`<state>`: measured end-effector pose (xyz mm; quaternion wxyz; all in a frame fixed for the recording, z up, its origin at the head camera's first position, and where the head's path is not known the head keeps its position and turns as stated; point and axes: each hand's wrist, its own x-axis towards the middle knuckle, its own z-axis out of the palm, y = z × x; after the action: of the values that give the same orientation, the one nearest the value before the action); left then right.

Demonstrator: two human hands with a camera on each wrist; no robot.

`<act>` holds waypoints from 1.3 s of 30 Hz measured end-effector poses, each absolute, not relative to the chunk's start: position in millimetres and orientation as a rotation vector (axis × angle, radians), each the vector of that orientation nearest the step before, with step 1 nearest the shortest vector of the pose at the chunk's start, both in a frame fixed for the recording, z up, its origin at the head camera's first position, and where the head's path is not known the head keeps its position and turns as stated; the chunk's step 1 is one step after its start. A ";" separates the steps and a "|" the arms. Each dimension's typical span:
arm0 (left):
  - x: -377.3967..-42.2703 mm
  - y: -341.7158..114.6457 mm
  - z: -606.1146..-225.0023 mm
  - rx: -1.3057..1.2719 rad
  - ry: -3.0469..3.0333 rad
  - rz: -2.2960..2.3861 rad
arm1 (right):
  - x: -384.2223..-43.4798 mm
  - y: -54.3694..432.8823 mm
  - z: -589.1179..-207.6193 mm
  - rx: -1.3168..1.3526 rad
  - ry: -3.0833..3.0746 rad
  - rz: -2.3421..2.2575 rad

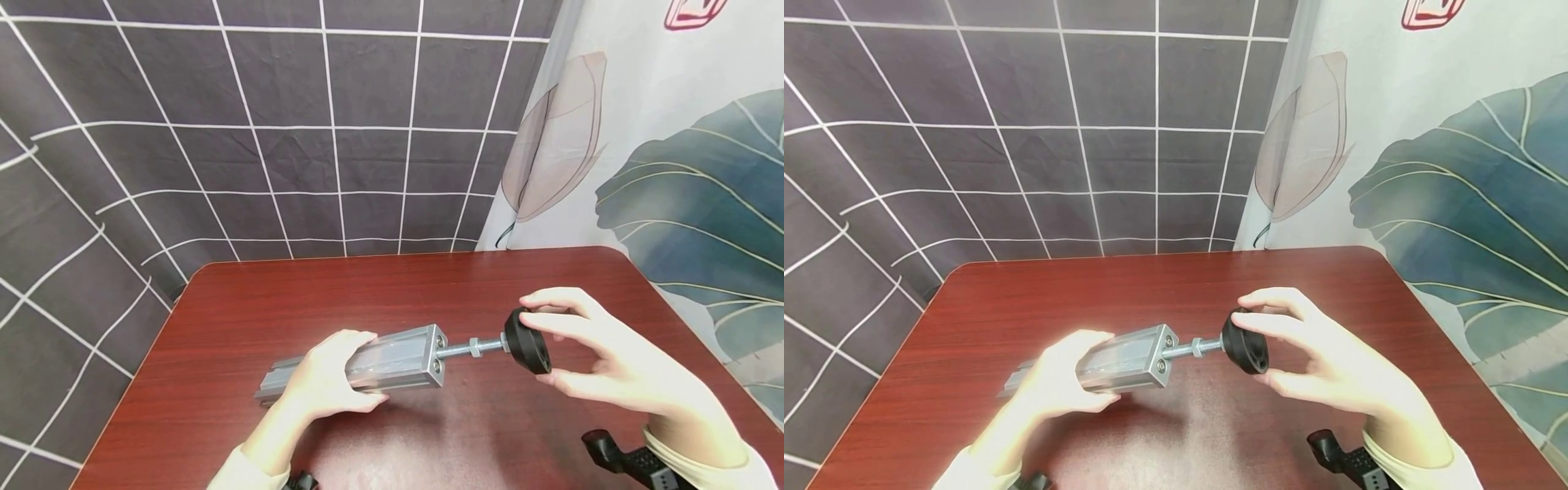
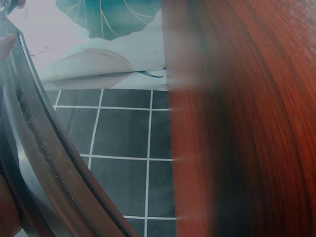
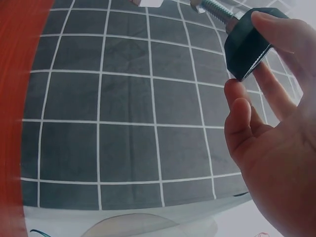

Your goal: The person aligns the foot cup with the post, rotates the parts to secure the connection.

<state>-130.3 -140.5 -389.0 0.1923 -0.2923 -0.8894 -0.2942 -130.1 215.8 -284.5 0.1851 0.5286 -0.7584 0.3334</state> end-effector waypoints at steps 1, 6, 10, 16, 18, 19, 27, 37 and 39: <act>-130.4 -140.4 -389.0 -0.821 -2.496 -0.831 | -130.2 215.1 -284.6 1.480 -2.138 0.933; -130.3 -140.4 -389.1 -0.825 -2.488 -0.850 | -130.3 211.8 -285.3 1.421 -2.142 0.969; -130.1 -140.4 -389.0 -0.828 -2.487 -0.857 | -130.2 214.0 -285.7 1.408 -2.171 1.006; -130.9 -140.1 -389.7 -0.836 -2.500 -0.839 | -129.9 220.9 -288.3 1.478 -2.224 1.036; -130.9 -140.0 -389.9 -0.835 -2.506 -0.832 | -130.0 220.7 -289.3 1.497 -2.235 1.049; -131.0 -140.0 -390.0 -0.835 -2.509 -0.829 | -130.1 220.1 -289.5 1.499 -2.240 1.048; -130.2 -139.3 -389.8 -0.824 -2.516 -0.829 | -133.0 211.4 -287.4 1.517 -2.165 1.004; -130.4 -141.2 -386.5 -0.822 -2.516 -0.835 | -131.5 212.8 -283.5 1.539 -2.105 1.034; -130.1 -141.6 -386.1 -0.822 -2.521 -0.841 | -132.3 211.7 -284.1 1.520 -2.102 1.028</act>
<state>-130.1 -141.6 -386.1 0.1790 -0.2907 -0.8916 -0.2975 -132.3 211.7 -284.1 0.1749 0.5363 -0.7418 0.3628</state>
